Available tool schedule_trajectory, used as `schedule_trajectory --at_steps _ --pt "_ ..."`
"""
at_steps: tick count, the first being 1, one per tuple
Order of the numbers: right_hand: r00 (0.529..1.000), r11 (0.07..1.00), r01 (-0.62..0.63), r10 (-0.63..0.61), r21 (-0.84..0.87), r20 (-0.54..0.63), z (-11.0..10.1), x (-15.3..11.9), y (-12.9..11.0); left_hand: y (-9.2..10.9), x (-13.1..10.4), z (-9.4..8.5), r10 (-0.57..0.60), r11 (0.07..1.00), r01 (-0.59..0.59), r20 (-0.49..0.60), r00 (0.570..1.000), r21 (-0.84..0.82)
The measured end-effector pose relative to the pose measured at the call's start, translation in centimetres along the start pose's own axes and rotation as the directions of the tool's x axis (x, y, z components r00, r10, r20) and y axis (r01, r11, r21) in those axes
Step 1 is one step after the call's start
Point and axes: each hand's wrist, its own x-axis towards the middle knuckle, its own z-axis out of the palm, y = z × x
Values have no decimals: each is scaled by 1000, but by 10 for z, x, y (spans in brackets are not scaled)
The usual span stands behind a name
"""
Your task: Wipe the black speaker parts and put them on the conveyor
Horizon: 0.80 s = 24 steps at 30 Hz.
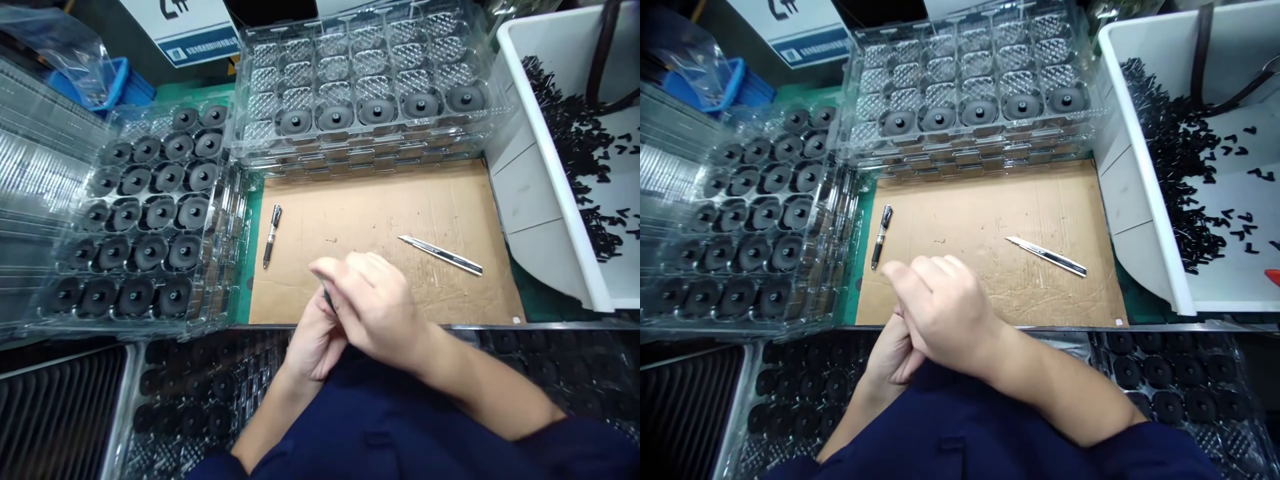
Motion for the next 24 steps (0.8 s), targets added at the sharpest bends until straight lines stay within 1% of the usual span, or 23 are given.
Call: schedule_trajectory --at_steps 1,2,3,4,5,6,7,8,9,10,11,12,13,14,15,16,17,18,19,20,21,22,24 --pt "999 999 42 -42 29 -20 -1 -2 0 3 0 1 -11 1000 11 14 1000 3" --pt "997 994 79 -79 79 -1 -3 -6 1 6 -1 1 -18 1000 18 22 1000 11" --pt "994 988 91 -97 127 42 -6 -11 1 9 -2 1 -22 1000 22 23 999 21" --pt "993 986 68 -81 150 84 -10 -15 2 12 -2 -1 -18 999 18 17 1000 27" --pt "993 991 19 -34 133 112 -14 -20 4 13 -3 -2 -10 1000 10 8 1000 28" --pt "992 996 -37 27 78 121 -18 -22 5 13 -3 -3 -5 1000 5 0 1000 22" --pt "990 997 -82 82 -6 116 -21 -22 6 12 -3 -4 -11 1000 11 -1 1000 7" --pt "989 991 -95 105 -94 101 -24 -20 7 10 -2 -4 -28 1000 28 9 1000 -12" --pt "993 985 -63 78 -160 91 -25 -15 9 9 -2 -4 -49 998 50 24 999 -34" --pt "996 982 10 7 -186 92 -26 -9 10 7 -2 -3 -73 996 75 41 996 -56" --pt "991 981 104 -88 -165 105 -26 -2 13 7 -2 -3 -93 992 97 63 994 -76" --pt "978 978 184 -171 -102 122 -26 4 17 7 -3 -3 -103 990 110 82 991 -89" --pt "967 975 222 -217 -21 136 -26 9 21 7 -4 -3 -111 988 120 99 989 -96" --pt "966 977 209 -214 51 142 -26 12 27 8 -5 -4 -123 986 135 118 985 -102" --pt "978 985 147 -158 91 136 -27 12 33 10 -7 -6 -141 982 156 138 980 -106" --pt "992 993 49 -61 105 113 -28 9 39 11 -9 -7 -161 977 180 162 974 -111" --pt "995 992 -62 54 107 79 -27 3 44 12 -11 -9 -180 972 204 187 966 -118" --pt "985 979 -170 166 114 44 -26 -6 50 13 -12 -10 -195 966 225 210 958 -131" --pt "965 955 -264 263 133 25 -23 -16 54 13 -14 -12 -202 960 239 235 951 -143" --pt "939 926 -342 340 160 41 -19 -27 57 13 -14 -13 -204 957 248 253 946 -154" --pt "916 896 -402 393 186 87 -14 -38 60 12 -15 -13 -206 953 255 268 941 -162" --pt "895 872 -443 420 206 150 -7 -50 60 11 -15 -14 -210 950 263 280 937 -170" --pt "869 850 -475 412 229 273 6 -67 59 9 -13 -15 -211 943 275 301 930 -186"
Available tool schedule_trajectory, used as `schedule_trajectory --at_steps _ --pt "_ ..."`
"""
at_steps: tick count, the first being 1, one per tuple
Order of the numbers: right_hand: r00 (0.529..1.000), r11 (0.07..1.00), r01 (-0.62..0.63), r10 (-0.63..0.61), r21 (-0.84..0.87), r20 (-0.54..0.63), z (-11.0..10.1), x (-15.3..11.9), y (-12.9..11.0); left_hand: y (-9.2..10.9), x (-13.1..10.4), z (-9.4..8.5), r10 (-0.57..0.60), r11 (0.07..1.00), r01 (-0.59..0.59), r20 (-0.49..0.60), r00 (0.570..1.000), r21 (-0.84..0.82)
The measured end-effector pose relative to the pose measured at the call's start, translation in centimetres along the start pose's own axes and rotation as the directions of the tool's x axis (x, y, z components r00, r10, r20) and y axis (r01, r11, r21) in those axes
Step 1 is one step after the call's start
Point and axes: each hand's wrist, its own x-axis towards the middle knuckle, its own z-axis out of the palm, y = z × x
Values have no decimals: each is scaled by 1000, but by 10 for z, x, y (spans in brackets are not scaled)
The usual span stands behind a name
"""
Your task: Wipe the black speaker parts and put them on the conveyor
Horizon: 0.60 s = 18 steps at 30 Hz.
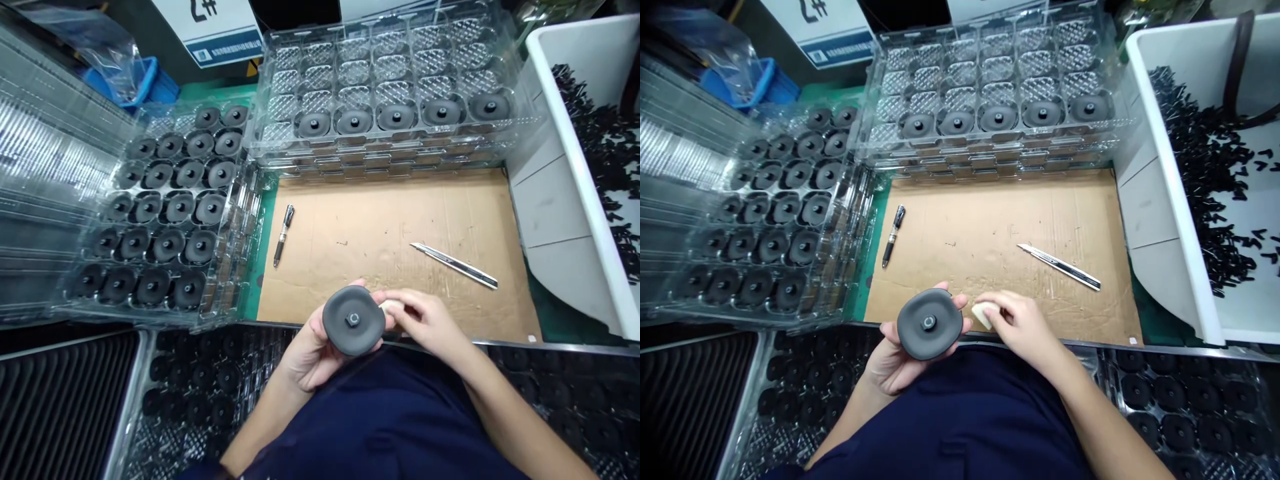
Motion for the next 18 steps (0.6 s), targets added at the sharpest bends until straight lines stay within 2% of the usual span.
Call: schedule_trajectory --at_steps 2,5,7,9,11,12,15,16,18 --pt "997 1000 16 -16 10 78 11 -6 5 0 2 -1 7 1000 -6 27 1000 -18" --pt "998 1000 22 -22 0 52 10 -6 2 1 3 -1 17 1000 -16 46 999 -18" --pt "999 1000 -3 2 -24 -49 -3 -2 -8 1 3 0 23 1000 -23 49 999 -2" --pt "979 997 -2 -14 -76 -203 -20 1 -26 0 4 3 28 999 -29 51 998 13" --pt "939 983 65 -118 -170 -322 -33 3 -49 -3 4 6 29 999 -31 56 998 25" --pt "921 964 137 -209 -228 -329 -35 4 -60 -4 5 7 36 999 -38 50 998 36" --pt "851 837 420 -498 -352 -168 -26 11 -80 -6 6 7 90 994 -90 7 996 68" --pt "832 805 470 -541 -363 -122 -19 13 -82 -6 7 5 123 989 -121 -20 992 83" --pt "849 812 461 -521 -357 -89 -5 14 -79 -7 7 0 210 972 -199 -83 974 128"
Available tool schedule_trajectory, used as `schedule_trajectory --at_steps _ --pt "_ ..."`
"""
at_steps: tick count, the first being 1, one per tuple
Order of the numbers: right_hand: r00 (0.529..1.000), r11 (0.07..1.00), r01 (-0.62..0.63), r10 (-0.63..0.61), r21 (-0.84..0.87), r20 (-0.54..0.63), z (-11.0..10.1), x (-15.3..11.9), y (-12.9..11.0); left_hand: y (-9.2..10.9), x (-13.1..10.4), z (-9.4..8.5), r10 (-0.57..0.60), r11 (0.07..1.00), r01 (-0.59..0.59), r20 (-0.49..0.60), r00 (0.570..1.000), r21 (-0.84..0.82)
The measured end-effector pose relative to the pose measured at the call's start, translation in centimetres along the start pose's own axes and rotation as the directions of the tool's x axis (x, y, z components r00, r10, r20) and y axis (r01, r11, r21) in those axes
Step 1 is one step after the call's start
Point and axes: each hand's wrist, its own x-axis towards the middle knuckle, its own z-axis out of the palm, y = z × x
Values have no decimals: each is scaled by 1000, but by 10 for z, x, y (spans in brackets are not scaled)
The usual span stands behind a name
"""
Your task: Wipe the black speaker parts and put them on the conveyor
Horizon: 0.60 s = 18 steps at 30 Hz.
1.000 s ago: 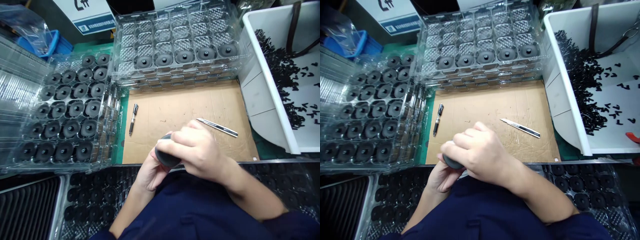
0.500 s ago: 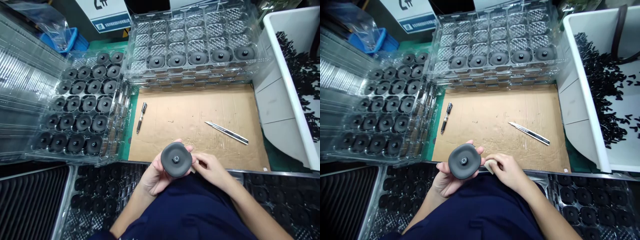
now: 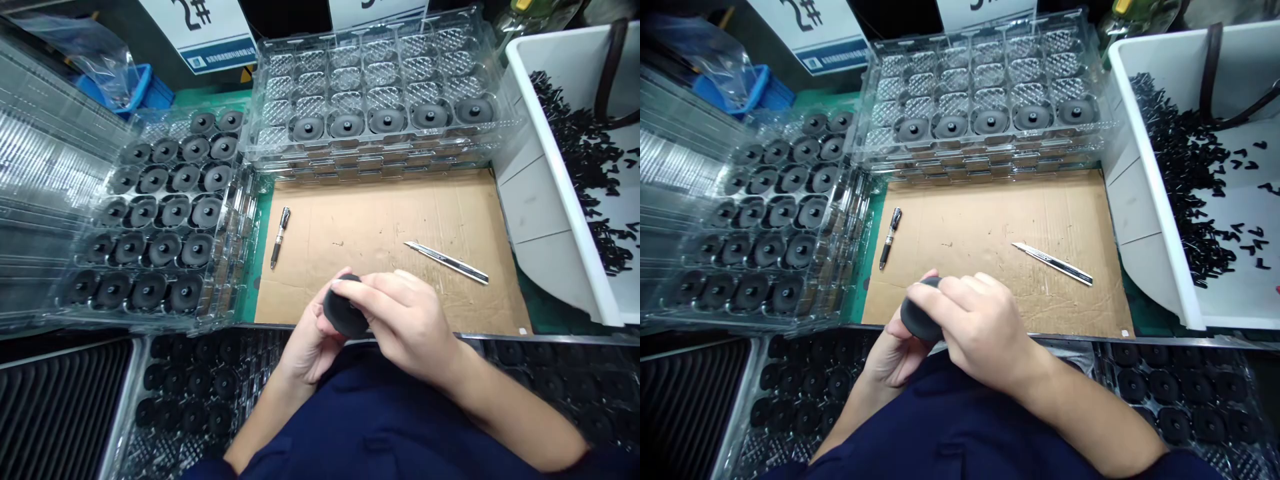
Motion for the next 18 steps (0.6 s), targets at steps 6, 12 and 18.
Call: schedule_trajectory --at_steps 6,12,18 --pt "982 945 -172 141 278 128 2 -15 -8 -4 -2 -2 175 984 -170 -131 976 53" --pt "975 842 -222 208 491 83 -14 -10 -16 -2 0 14 227 971 -224 -28 973 78" --pt "997 981 13 3 193 -82 8 -2 -14 -3 2 11 186 976 -180 -42 982 122"
